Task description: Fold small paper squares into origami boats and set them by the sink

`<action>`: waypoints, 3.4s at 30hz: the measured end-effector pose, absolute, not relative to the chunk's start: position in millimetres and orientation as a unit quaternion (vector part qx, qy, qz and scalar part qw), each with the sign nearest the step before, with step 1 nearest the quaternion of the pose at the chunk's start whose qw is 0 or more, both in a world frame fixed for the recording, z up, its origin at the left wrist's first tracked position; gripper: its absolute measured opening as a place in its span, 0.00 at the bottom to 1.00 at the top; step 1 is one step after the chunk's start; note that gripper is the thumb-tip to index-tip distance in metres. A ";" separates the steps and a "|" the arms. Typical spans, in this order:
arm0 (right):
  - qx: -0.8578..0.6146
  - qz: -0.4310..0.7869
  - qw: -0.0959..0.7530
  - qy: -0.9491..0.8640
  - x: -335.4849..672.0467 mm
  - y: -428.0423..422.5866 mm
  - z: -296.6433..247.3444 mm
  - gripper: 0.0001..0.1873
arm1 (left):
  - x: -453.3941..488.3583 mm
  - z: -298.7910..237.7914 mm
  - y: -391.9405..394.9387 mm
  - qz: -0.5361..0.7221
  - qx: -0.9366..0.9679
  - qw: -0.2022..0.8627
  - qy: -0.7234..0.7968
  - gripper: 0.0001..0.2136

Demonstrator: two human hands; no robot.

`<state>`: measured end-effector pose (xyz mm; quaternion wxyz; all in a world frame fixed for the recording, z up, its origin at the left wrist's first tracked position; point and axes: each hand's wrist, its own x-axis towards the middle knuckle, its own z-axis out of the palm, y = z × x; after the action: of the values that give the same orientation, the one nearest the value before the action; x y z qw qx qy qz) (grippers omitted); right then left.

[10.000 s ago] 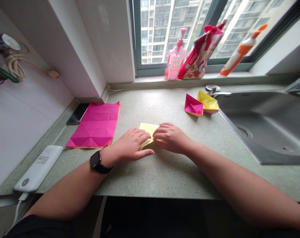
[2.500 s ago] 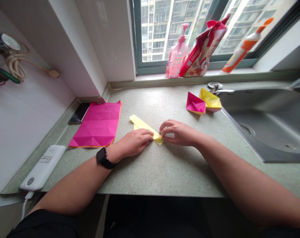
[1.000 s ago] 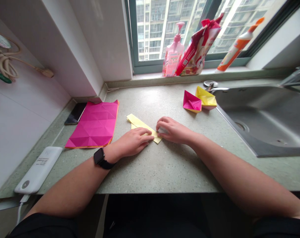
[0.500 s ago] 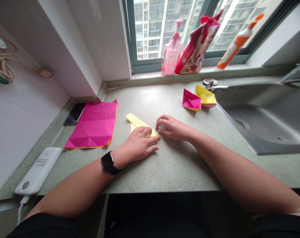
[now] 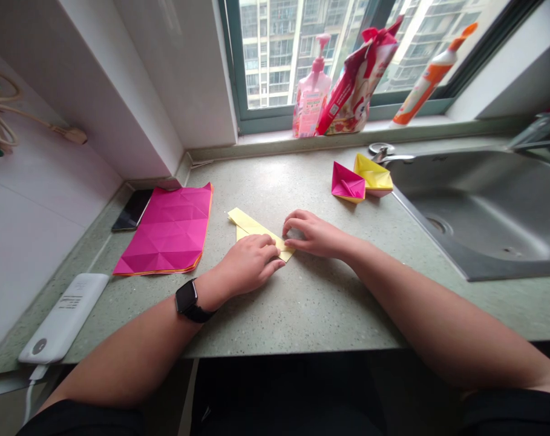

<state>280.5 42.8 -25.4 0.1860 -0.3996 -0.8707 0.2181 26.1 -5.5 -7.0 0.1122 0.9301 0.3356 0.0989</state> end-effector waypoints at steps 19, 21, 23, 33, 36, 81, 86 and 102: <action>-0.449 0.160 0.175 -0.862 268.3 39.7 -34.3 0.14 | 3.5 -13.3 5.9 0.123 0.921 0.152 0.338 0.09; -0.457 0.150 0.175 -0.859 264.2 39.2 -36.0 0.15 | 3.3 -13.3 6.2 0.126 0.917 0.158 0.344 0.09; -0.464 0.142 0.176 -0.857 259.7 38.5 -37.4 0.15 | 3.5 -12.8 6.4 0.126 0.915 0.162 0.347 0.08; -0.495 0.115 0.169 -0.844 242.2 35.5 -41.4 0.18 | 5.3 -9.7 6.1 0.120 0.916 0.164 0.347 0.08; -0.486 0.122 0.171 -0.849 246.1 36.9 -42.4 0.20 | 4.6 -10.7 5.8 0.120 0.915 0.165 0.348 0.08; -0.437 0.215 0.164 -0.858 294.9 53.1 -39.3 0.08 | -28.6 -23.0 43.6 0.188 0.846 -0.011 0.499 0.19; -0.423 0.221 0.181 -0.860 297.4 54.2 -35.0 0.11 | -30.2 -22.3 49.0 0.200 0.829 -0.010 0.522 0.09; -0.399 0.131 0.302 -0.856 293.5 52.0 -23.8 0.13 | -15.2 -19.4 48.2 0.209 0.829 -0.033 0.518 0.06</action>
<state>293.5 52.0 -23.8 0.3024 -0.3990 -0.8558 0.1305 -15.2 48.2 -19.4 -0.0332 0.8288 0.5178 0.2094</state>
